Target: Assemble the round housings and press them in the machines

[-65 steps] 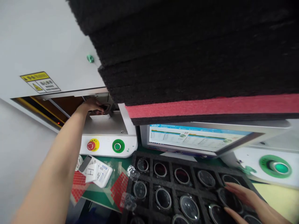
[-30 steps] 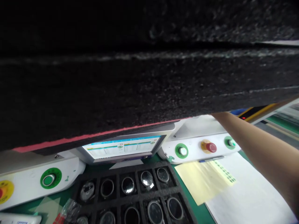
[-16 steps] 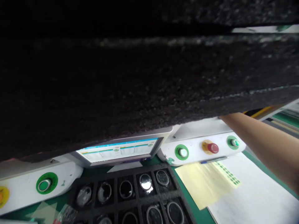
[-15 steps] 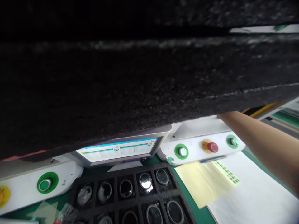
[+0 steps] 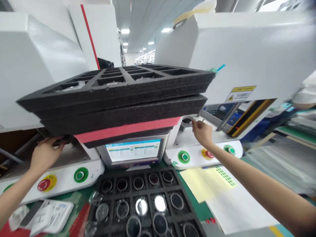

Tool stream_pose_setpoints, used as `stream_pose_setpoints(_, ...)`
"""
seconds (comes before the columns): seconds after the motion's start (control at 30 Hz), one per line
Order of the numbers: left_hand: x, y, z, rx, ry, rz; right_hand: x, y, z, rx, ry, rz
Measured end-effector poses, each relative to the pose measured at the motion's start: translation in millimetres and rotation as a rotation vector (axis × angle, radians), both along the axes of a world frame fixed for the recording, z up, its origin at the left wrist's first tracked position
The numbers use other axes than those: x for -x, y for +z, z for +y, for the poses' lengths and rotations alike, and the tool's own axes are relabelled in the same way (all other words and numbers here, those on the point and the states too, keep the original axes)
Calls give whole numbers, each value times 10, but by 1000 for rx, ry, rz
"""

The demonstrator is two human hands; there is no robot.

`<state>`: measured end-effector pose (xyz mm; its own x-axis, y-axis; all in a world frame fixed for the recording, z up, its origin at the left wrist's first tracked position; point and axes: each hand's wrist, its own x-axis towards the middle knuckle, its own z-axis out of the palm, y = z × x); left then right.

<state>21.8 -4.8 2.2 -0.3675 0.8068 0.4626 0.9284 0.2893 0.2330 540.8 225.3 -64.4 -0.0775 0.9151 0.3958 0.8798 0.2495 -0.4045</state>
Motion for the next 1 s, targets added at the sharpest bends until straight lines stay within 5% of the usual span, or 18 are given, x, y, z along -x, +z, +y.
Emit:
stream_pose_setpoints(0.07, -212, -266, -387, -119, -38, 48, 186, -245, -462, 96, 105, -95)
stream_pose_setpoints(0.17, -740, -685, -814, -91, -302, 86, 697, -570, -1090, 247, 386, -247)
stream_pose_setpoints(0.3, -1434, -993, -1077, 58, -680, 126, 1454, -736, -1421, 333, 573, -389)
stream_pose_setpoints(0.5, -1910, -1060, -1343, 253, -751, 60, 1876, -801, -1372, 382, 560, -577)
stream_pose_setpoints(0.73, -2235, -1189, -1270, 420, -783, 66, 1936, -716, -1515, 391, 514, -696)
stream_pose_setpoints(1.0, -2346, -1290, -1187, 472, -701, -105, 1749, -558, -1887, 307, 522, -540)
